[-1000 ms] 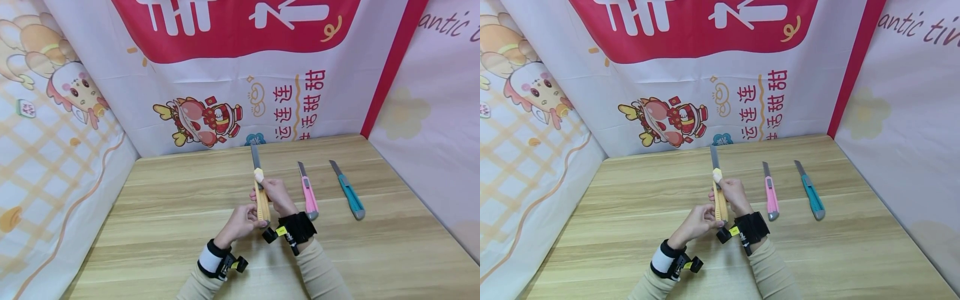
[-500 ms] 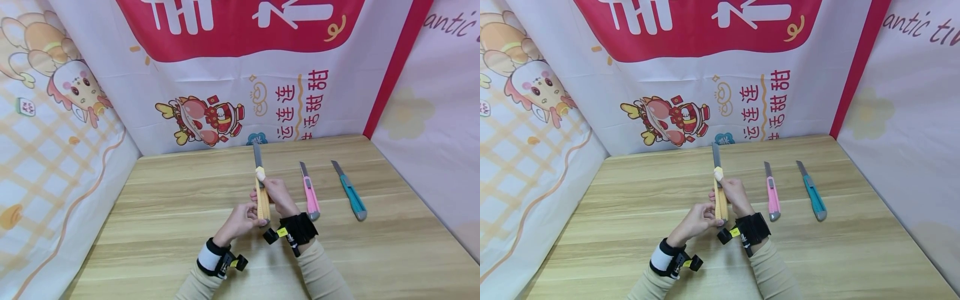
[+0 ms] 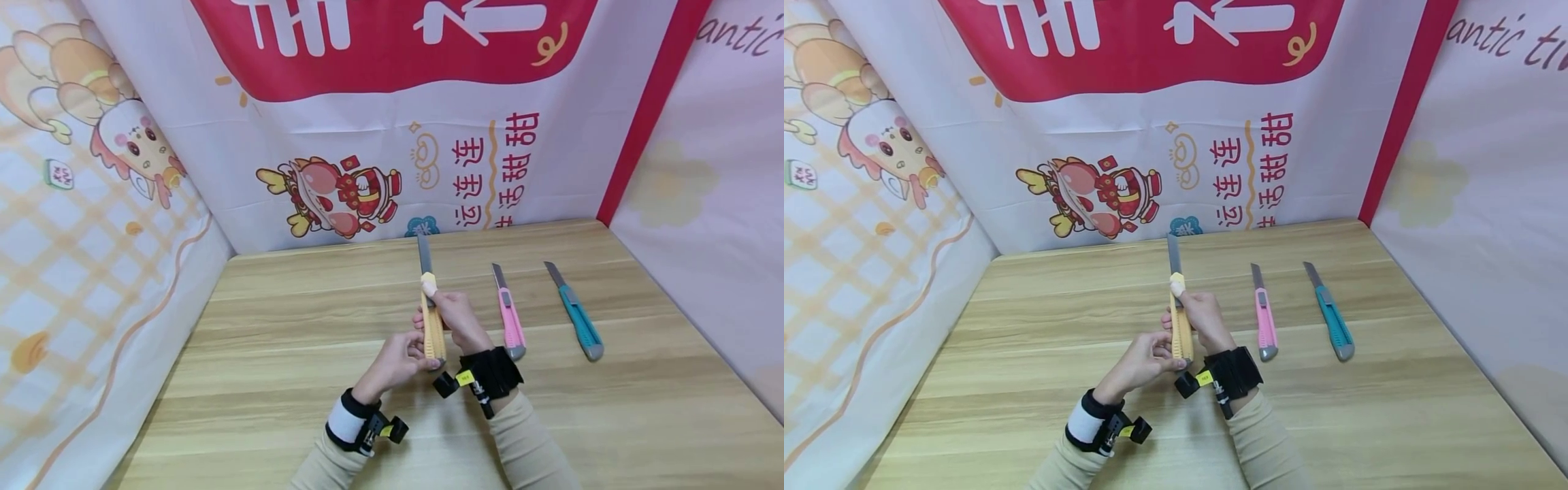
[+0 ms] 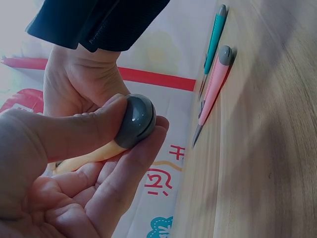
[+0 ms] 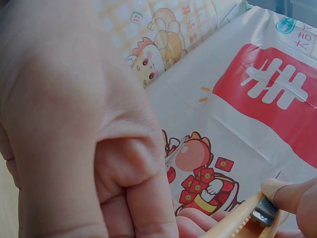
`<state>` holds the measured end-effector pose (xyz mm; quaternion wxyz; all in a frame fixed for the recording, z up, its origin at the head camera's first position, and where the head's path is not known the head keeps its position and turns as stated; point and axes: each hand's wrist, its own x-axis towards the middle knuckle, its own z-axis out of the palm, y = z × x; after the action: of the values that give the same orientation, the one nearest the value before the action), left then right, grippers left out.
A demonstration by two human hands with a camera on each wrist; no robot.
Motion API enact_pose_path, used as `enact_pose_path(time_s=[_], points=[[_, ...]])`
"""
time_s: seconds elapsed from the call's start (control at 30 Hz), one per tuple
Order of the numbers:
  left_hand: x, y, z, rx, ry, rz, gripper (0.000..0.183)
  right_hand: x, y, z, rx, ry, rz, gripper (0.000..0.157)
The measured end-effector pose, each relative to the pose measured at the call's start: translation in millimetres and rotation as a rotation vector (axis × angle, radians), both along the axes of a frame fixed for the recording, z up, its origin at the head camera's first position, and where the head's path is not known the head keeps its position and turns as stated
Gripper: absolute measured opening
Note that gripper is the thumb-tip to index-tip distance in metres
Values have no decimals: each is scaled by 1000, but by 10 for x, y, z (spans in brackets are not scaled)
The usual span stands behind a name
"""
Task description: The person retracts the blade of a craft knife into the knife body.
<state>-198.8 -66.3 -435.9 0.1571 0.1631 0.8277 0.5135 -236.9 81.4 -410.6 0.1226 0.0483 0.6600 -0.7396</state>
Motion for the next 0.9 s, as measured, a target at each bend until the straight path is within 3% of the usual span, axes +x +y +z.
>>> enact_pose_path(time_s=[0.3, 0.57, 0.9], points=[[-10, -18, 4, -8, -8, -8, 32, -13, -3, -14, 15, 11, 14, 58], [-51, -45, -20, 60, -69, -52, 32, -12, -18, 11, 27, 3, -12, 54], [-39, -44, -5, 66, -59, 1, 25, -6, -59, 35, -9, -17, -82, 57]])
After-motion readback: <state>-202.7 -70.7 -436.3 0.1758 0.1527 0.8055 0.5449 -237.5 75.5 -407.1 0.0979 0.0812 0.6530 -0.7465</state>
